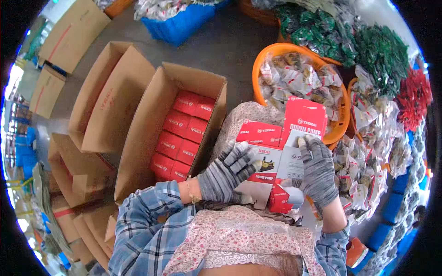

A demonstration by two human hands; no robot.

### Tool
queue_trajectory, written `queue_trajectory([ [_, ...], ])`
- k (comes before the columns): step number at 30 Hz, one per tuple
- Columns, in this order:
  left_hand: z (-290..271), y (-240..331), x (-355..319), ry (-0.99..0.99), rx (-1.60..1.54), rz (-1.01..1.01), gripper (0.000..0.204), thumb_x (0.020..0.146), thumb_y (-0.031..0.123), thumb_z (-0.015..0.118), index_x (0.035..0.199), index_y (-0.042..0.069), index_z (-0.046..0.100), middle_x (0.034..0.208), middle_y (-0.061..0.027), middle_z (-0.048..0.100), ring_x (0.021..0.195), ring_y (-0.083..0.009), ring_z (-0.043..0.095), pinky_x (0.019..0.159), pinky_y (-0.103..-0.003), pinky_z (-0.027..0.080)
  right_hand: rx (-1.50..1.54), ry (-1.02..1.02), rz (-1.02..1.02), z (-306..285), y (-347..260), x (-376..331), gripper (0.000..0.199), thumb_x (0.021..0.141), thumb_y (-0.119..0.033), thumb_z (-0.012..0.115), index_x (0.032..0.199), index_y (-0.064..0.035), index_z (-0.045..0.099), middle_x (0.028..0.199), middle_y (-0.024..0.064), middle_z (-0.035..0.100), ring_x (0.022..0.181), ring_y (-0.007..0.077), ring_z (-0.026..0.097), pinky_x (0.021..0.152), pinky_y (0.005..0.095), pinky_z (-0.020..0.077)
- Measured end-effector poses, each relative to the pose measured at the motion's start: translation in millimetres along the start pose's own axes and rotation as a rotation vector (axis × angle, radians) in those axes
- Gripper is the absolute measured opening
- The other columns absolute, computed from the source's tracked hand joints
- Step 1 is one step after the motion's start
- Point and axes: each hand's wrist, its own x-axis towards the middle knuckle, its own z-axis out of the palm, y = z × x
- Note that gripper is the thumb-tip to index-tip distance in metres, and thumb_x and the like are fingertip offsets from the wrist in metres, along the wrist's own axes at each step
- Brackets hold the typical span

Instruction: Packing small bagged hardware items into red product boxes and then placing the finished boxes into larger shipping cartons.

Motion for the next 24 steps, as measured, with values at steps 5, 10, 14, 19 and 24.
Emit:
queue_trajectory([
  [5,-2,3,5,0.009,0.046,0.019,0.095,0.084,0.067,0.057,0.153,0.008,0.029,0.160,-0.0232,0.018,0.149,-0.0443,0.009,0.119,-0.059,0.005,-0.023,0.213,0.032,0,8,14,0.091,0.071,-0.059,0.075,0.134,0.0005,0.047,0.128,0.0213,0.050,0.118,0.0420,0.048,0.106,0.0512,0.0343],
  [10,-5,6,6,-0.026,0.118,0.027,0.099,0.082,0.070,0.056,0.152,0.006,0.030,0.159,-0.0279,0.016,0.149,-0.0472,0.008,0.119,-0.059,0.005,0.089,0.234,0.086,-8,13,27,0.063,0.073,-0.055,0.078,0.101,-0.0025,0.059,0.094,0.0154,0.059,0.085,0.0340,0.058,0.080,0.0465,0.0469],
  [14,-18,8,8,-0.015,0.057,0.029,0.104,0.079,0.074,0.057,0.152,0.005,0.029,0.159,-0.0288,0.013,0.148,-0.0479,0.006,0.119,-0.058,0.005,0.320,0.138,0.077,-18,6,26,0.047,0.078,-0.050,0.077,0.079,-0.0068,0.058,0.072,0.0076,0.059,0.062,0.0256,0.057,0.060,0.0421,0.0453],
  [19,-67,25,63,0.151,-0.120,0.195,0.117,0.071,0.080,0.062,0.152,0.003,0.028,0.160,-0.0297,0.009,0.148,-0.0484,0.004,0.119,-0.057,0.005,1.277,0.577,0.020,-43,27,40,0.026,0.090,-0.031,0.071,0.090,-0.0061,0.064,0.074,0.0016,0.062,0.066,0.0150,0.056,0.062,0.0372,0.0490],
  [24,-118,47,123,0.203,-0.675,0.482,0.120,0.066,0.079,0.069,0.152,0.005,0.030,0.160,-0.0292,0.011,0.147,-0.0478,0.014,0.118,-0.052,0.011,1.828,0.581,-0.094,-33,24,-11,0.028,0.099,-0.018,0.055,0.122,-0.0015,0.054,0.118,0.0111,0.060,0.106,0.0173,0.057,0.093,0.0371,0.0462],
])
